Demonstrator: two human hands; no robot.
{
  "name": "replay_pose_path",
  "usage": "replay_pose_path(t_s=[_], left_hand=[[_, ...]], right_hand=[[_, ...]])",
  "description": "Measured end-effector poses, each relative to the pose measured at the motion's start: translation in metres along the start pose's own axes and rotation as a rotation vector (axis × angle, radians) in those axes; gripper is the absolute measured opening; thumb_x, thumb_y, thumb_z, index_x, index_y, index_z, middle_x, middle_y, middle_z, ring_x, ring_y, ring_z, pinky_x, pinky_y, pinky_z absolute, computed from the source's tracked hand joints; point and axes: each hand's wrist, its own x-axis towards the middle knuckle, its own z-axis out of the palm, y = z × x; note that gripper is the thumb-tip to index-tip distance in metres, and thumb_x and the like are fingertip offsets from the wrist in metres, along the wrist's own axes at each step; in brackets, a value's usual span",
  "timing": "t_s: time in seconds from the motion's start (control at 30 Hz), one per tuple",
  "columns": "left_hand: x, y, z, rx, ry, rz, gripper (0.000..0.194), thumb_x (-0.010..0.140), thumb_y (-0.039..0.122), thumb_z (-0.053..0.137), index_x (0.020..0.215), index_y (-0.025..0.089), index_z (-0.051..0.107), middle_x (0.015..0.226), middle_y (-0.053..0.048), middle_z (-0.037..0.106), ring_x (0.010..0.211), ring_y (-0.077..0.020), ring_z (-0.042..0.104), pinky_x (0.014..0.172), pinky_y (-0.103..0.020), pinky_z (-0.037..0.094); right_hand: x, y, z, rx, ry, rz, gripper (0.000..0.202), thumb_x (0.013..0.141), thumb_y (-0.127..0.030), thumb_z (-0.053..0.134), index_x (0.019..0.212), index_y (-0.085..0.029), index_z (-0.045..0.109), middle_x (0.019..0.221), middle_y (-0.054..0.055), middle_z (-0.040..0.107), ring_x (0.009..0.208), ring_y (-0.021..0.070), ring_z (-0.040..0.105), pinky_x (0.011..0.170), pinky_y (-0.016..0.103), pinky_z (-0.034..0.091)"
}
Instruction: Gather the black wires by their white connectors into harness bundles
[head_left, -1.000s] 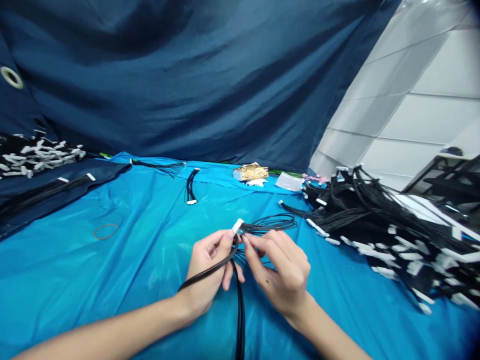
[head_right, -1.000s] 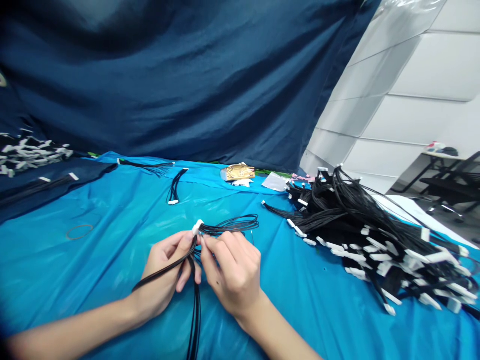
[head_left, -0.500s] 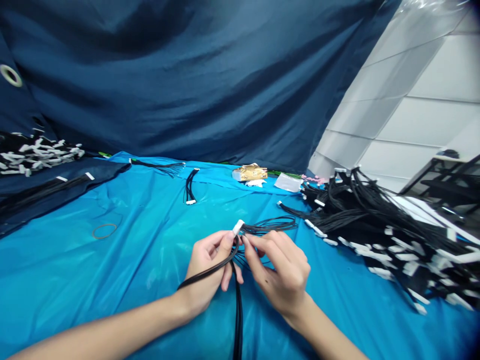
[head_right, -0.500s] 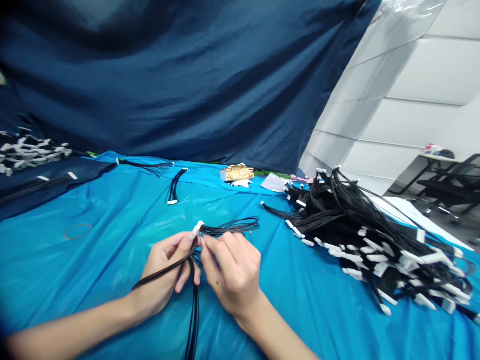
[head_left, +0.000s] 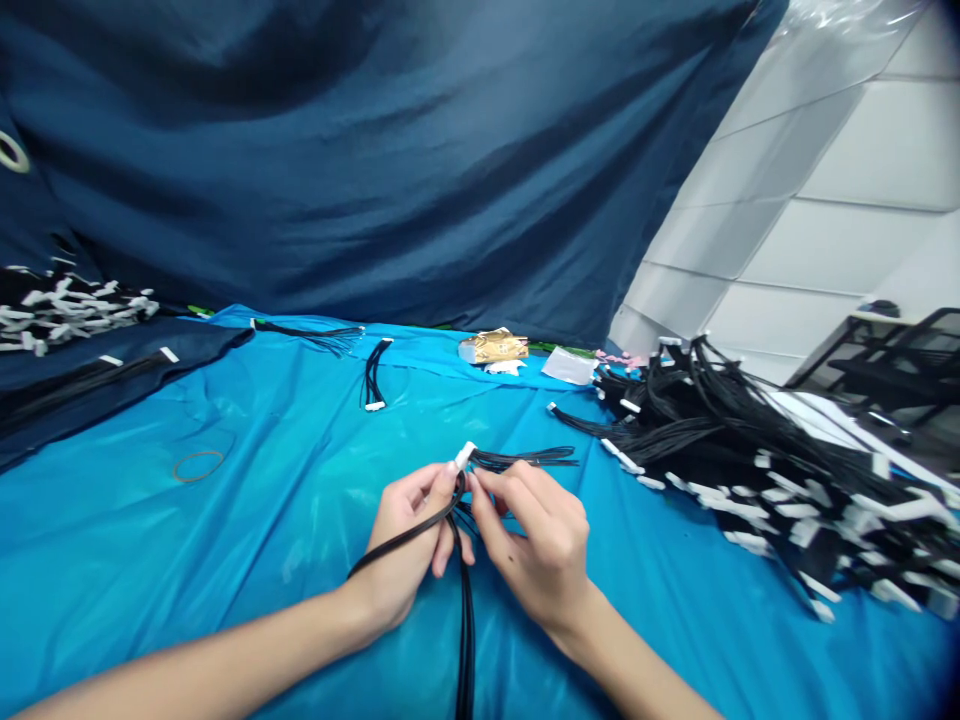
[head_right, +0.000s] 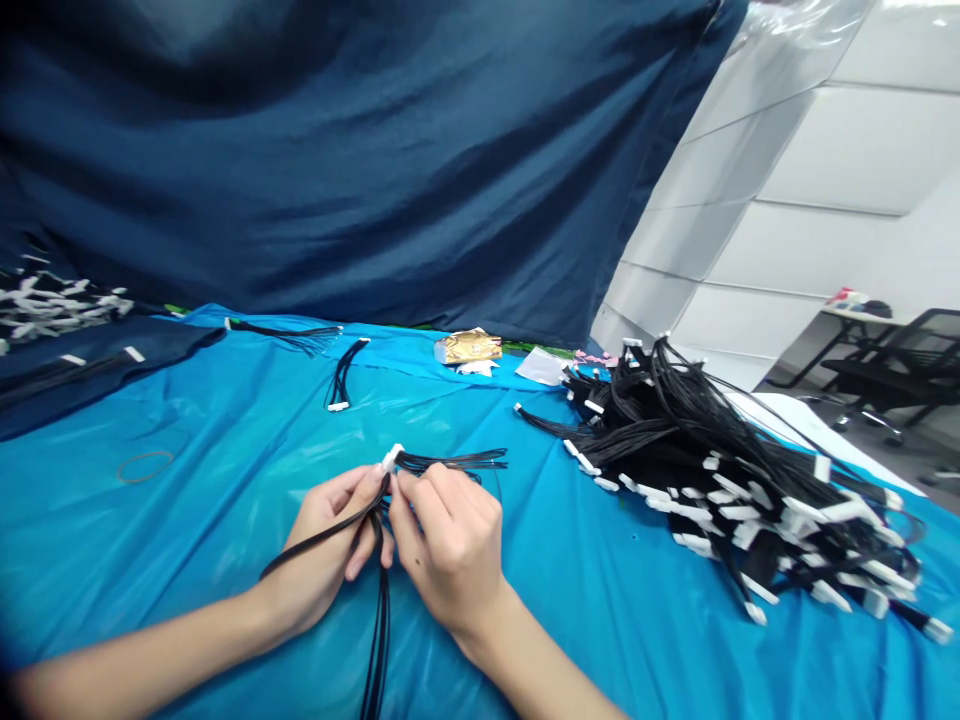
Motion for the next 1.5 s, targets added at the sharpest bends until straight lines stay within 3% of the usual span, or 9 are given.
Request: replay_pose_path(t_s=[1.5], left_hand=[[0.0001, 0.0012, -0.0008, -0.077, -0.006, -0.044, 0.032, 0.078, 0.043, 0.049, 0.085, 0.013, 0.058, 0.032, 0.009, 0.036, 0.029, -0.0058, 0.037, 0.040, -0.019, 0.035]], right_hand=[[-0.0027, 0.0024, 0.0020, -0.005, -0.011, 0.000, 0.009, 0.079, -0.010, 0.054, 0.084, -0.013, 0.061, 0.059, 0.001, 0.055, 0.055, 0.0096, 0.048, 0.054, 0.022, 0.037]])
